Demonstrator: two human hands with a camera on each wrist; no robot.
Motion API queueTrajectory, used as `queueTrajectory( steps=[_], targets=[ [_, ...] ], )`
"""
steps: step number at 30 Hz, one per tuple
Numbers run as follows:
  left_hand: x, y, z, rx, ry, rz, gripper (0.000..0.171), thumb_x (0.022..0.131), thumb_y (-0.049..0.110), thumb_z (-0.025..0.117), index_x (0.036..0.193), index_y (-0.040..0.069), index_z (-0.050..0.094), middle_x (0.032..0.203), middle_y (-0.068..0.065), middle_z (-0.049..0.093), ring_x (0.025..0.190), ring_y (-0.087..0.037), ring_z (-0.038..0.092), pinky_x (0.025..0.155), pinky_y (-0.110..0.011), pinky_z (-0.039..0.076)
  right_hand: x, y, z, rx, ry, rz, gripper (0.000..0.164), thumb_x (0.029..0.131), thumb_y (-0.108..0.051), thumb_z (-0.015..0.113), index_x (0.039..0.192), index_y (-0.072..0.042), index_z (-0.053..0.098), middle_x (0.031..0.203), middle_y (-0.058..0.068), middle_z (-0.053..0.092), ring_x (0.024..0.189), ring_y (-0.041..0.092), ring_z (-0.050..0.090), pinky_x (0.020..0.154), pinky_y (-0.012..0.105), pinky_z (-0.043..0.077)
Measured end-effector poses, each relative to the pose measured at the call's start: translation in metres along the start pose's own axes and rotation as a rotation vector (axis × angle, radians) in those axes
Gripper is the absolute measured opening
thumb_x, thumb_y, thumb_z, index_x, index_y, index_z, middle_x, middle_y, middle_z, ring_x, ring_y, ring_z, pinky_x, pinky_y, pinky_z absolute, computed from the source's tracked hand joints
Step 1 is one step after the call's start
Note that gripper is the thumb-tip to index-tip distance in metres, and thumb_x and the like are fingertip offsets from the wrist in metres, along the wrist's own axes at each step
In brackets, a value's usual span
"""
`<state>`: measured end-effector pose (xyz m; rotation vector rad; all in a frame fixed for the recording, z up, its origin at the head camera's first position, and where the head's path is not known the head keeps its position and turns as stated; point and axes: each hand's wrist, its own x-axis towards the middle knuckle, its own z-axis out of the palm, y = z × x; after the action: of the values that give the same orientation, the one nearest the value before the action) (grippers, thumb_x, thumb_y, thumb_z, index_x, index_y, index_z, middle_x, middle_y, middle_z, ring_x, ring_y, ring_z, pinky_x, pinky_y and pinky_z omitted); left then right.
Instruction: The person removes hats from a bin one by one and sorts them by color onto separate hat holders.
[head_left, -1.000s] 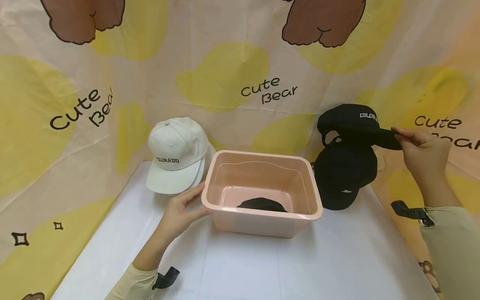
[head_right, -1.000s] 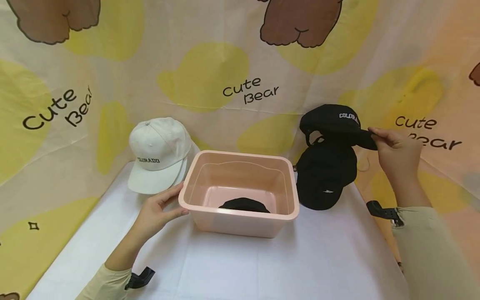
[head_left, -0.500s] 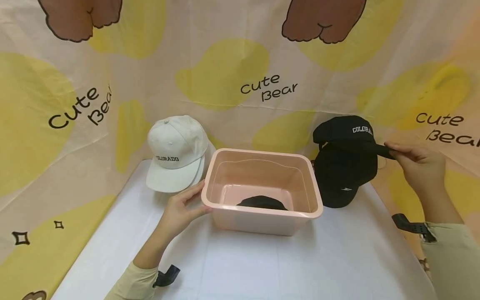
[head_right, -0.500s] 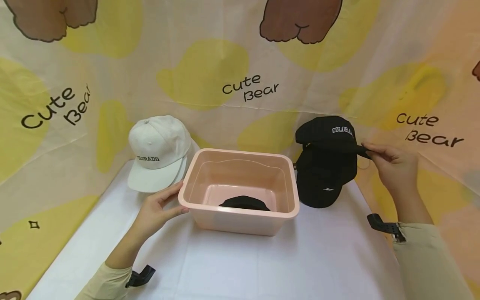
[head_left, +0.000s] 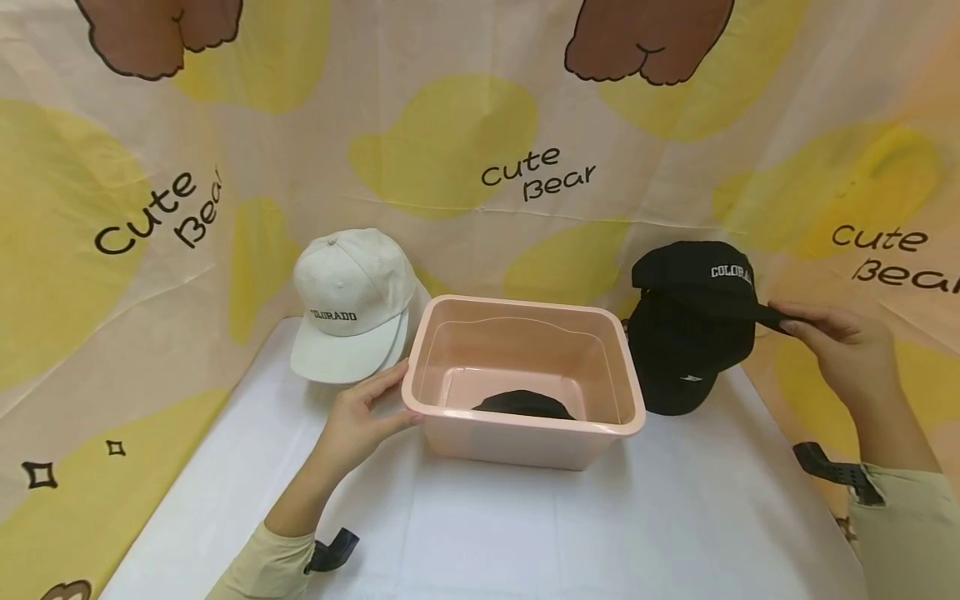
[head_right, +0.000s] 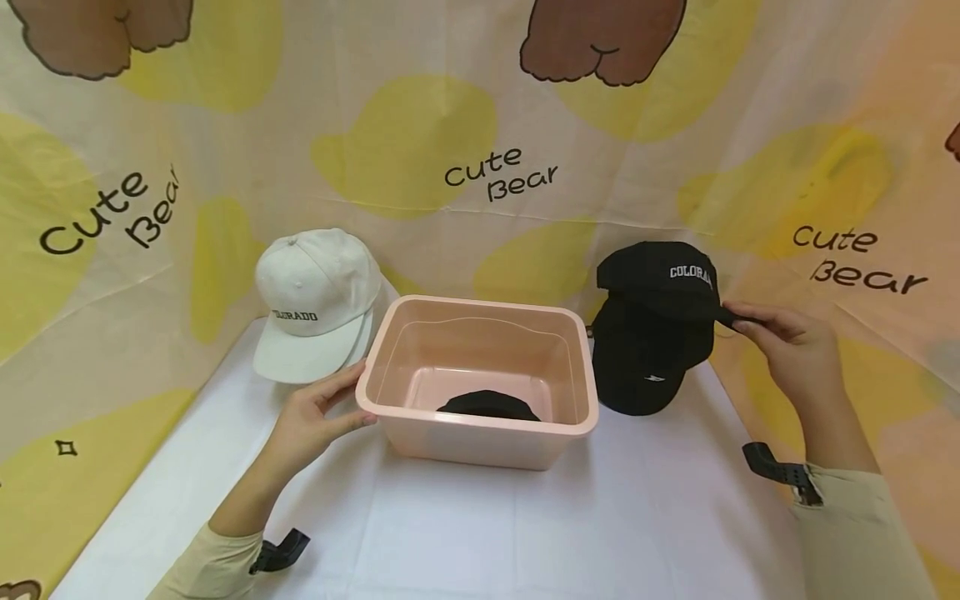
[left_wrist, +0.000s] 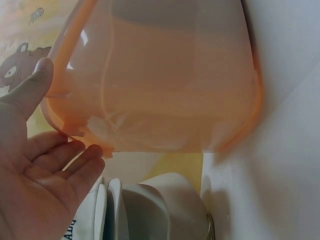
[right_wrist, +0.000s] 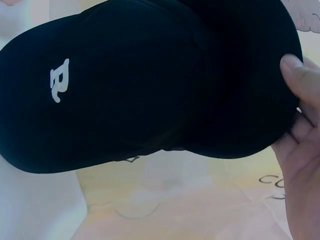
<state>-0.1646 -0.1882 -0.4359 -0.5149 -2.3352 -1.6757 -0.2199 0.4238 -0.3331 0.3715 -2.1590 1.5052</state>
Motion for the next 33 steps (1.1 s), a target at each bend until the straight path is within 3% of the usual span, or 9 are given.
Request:
queueTrajectory(
  steps=[3, 6, 19, 25, 31, 33],
  targets=[
    [0.0, -0.001, 0.0, -0.001, -0.001, -0.003, 0.076, 0.077, 0.016, 0.091, 0.145, 0.013, 0.058, 0.148, -0.002, 0.057, 0.14, -0.02, 0.051, 0.113, -0.026, 0.044, -0.005, 0.003, 0.0, 0.178, -0.036, -0.067, 0.029, 0.089, 0.025, 0.058, 0.117, 0.02, 0.066, 0.118, 0.003, 0.076, 0.111, 0.007, 0.07, 0.095, 0.013, 0.054],
    [0.0, -0.001, 0.0, 0.0, -0.002, -0.006, 0.077, 0.077, 0.017, 0.091, 0.146, 0.013, 0.058, 0.149, -0.002, 0.057, 0.14, -0.019, 0.05, 0.113, -0.028, 0.044, -0.011, 0.005, 0.002, 0.266, -0.069, -0.115, 0.031, 0.087, 0.032, 0.055, 0.115, 0.023, 0.065, 0.119, 0.008, 0.076, 0.112, 0.011, 0.071, 0.096, 0.017, 0.055],
    [0.001, 0.0, 0.0, -0.008, -0.002, 0.011, 0.077, 0.076, 0.014, 0.091, 0.145, 0.01, 0.058, 0.149, -0.004, 0.057, 0.14, -0.021, 0.051, 0.111, -0.018, 0.044, -0.031, 0.005, 0.014, 0.003, -0.027, -0.028, 0.029, 0.086, 0.021, 0.067, 0.115, 0.02, 0.067, 0.113, -0.003, 0.078, 0.107, 0.005, 0.071, 0.091, 0.012, 0.055],
    [0.0, 0.0, 0.0, -0.01, 0.001, 0.002, 0.077, 0.075, 0.016, 0.092, 0.145, 0.012, 0.059, 0.148, -0.001, 0.057, 0.14, -0.018, 0.051, 0.111, -0.018, 0.044, -0.041, 0.008, 0.019, -0.028, -0.023, -0.065, 0.028, 0.085, 0.023, 0.067, 0.113, 0.022, 0.067, 0.112, 0.0, 0.078, 0.105, 0.005, 0.072, 0.09, 0.011, 0.055],
    [0.0, 0.0, 0.0, -0.012, -0.003, -0.01, 0.078, 0.075, 0.019, 0.092, 0.145, 0.013, 0.059, 0.148, 0.001, 0.057, 0.141, -0.018, 0.05, 0.111, -0.019, 0.044, -0.051, 0.01, 0.023, -0.136, -0.035, -0.027, 0.03, 0.086, 0.019, 0.07, 0.116, 0.015, 0.07, 0.115, -0.004, 0.078, 0.106, 0.001, 0.071, 0.087, 0.01, 0.056],
    [0.0, 0.001, 0.0, -0.009, -0.004, -0.02, 0.078, 0.075, 0.02, 0.092, 0.145, 0.013, 0.058, 0.149, 0.001, 0.057, 0.141, -0.017, 0.05, 0.111, -0.02, 0.044, -0.055, 0.015, 0.025, -0.095, -0.047, -0.029, 0.031, 0.085, 0.021, 0.07, 0.116, 0.015, 0.07, 0.116, -0.002, 0.077, 0.107, 0.001, 0.071, 0.087, 0.011, 0.056]
  ],
)
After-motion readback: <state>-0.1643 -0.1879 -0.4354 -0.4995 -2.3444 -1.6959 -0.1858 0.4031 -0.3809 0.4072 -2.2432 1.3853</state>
